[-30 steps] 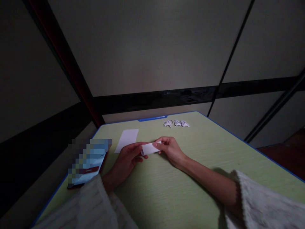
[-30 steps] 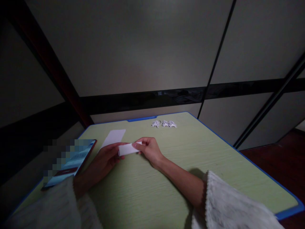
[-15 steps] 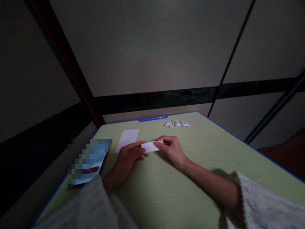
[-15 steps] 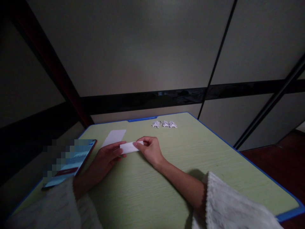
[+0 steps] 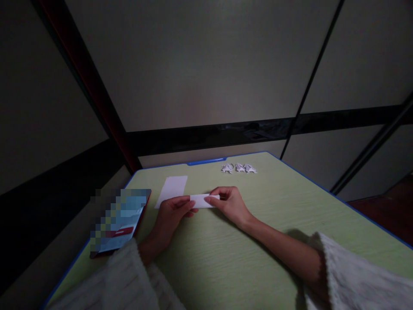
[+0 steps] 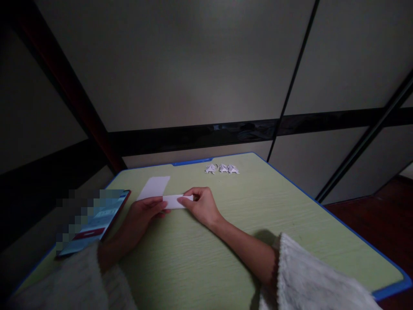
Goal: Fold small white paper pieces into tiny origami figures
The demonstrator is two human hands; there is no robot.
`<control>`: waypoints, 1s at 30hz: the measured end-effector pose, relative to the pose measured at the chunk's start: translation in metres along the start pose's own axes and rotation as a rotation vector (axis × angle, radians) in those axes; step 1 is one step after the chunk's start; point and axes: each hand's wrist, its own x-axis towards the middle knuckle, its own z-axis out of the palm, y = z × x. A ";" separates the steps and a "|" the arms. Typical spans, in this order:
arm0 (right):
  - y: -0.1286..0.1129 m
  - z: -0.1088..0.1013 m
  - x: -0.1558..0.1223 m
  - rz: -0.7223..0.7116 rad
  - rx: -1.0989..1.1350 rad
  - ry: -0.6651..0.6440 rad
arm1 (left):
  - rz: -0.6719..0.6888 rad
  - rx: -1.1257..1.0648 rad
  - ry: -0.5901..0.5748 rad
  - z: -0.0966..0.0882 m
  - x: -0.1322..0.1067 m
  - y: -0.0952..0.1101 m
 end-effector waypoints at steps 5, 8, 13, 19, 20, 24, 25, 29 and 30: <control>0.001 -0.001 0.001 -0.007 -0.008 -0.003 | 0.015 0.035 0.017 0.001 -0.002 0.003; 0.002 -0.001 0.001 -0.005 0.004 -0.004 | 0.005 0.039 0.030 0.002 -0.002 0.003; 0.002 -0.001 0.000 -0.004 0.013 -0.006 | 0.021 0.049 0.034 0.002 -0.002 0.004; 0.000 0.000 -0.002 -0.008 -0.014 -0.002 | 0.032 0.087 0.035 0.002 -0.003 0.005; 0.000 0.000 -0.002 -0.008 -0.015 -0.001 | 0.035 0.087 0.034 0.001 -0.003 0.005; 0.001 0.000 -0.002 -0.017 -0.014 -0.003 | 0.043 0.108 0.030 0.001 -0.003 0.005; 0.001 0.000 -0.002 -0.021 -0.010 -0.007 | 0.045 0.118 0.033 0.002 -0.003 0.005; 0.003 0.002 0.001 -0.019 0.013 -0.010 | 0.070 0.160 0.060 0.002 -0.005 0.008; 0.003 0.002 0.001 -0.012 0.027 -0.009 | 0.081 0.170 0.069 0.002 -0.006 0.009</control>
